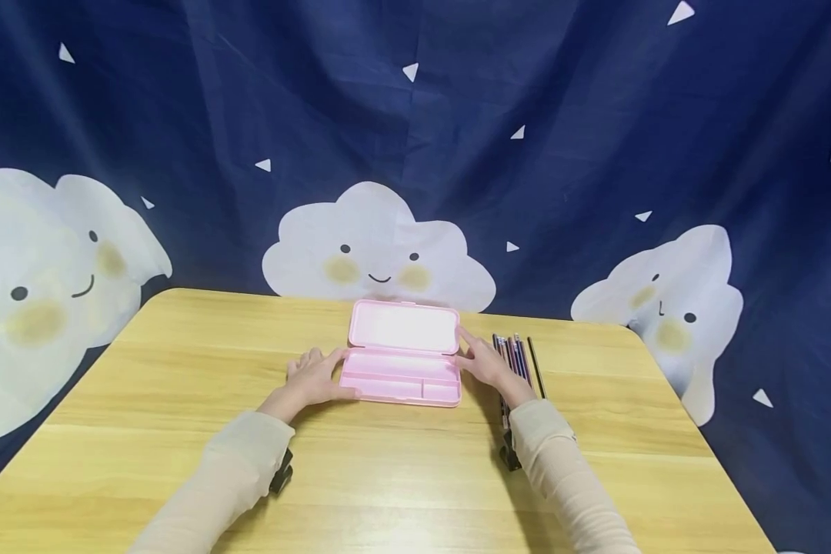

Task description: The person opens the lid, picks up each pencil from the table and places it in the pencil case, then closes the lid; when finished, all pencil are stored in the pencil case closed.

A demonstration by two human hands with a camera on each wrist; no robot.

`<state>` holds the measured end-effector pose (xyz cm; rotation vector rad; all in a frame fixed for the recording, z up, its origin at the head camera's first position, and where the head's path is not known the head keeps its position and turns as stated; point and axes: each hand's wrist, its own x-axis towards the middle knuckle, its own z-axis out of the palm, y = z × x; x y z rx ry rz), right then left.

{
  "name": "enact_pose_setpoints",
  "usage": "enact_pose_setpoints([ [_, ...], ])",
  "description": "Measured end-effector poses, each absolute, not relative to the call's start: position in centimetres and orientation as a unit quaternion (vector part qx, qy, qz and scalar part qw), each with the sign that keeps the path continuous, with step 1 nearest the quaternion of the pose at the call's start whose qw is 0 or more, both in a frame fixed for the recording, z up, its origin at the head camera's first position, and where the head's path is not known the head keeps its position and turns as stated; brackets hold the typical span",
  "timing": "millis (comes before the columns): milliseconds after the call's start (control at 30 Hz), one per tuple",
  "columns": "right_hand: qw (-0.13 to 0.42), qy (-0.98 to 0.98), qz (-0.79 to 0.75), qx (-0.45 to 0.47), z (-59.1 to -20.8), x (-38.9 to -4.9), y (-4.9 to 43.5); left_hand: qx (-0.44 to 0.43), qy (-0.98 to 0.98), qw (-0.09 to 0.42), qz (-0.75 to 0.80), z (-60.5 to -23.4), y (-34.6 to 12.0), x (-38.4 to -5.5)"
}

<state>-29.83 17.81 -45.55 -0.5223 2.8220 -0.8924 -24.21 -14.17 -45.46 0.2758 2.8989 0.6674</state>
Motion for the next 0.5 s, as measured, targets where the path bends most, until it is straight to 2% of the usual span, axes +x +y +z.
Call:
enact_pose_setpoints([
  [500,0.091,0.913,-0.344,-0.200,-44.3,-28.5,19.5,0.090,0.969,0.078,0.218,-45.8,-14.3,-24.3],
])
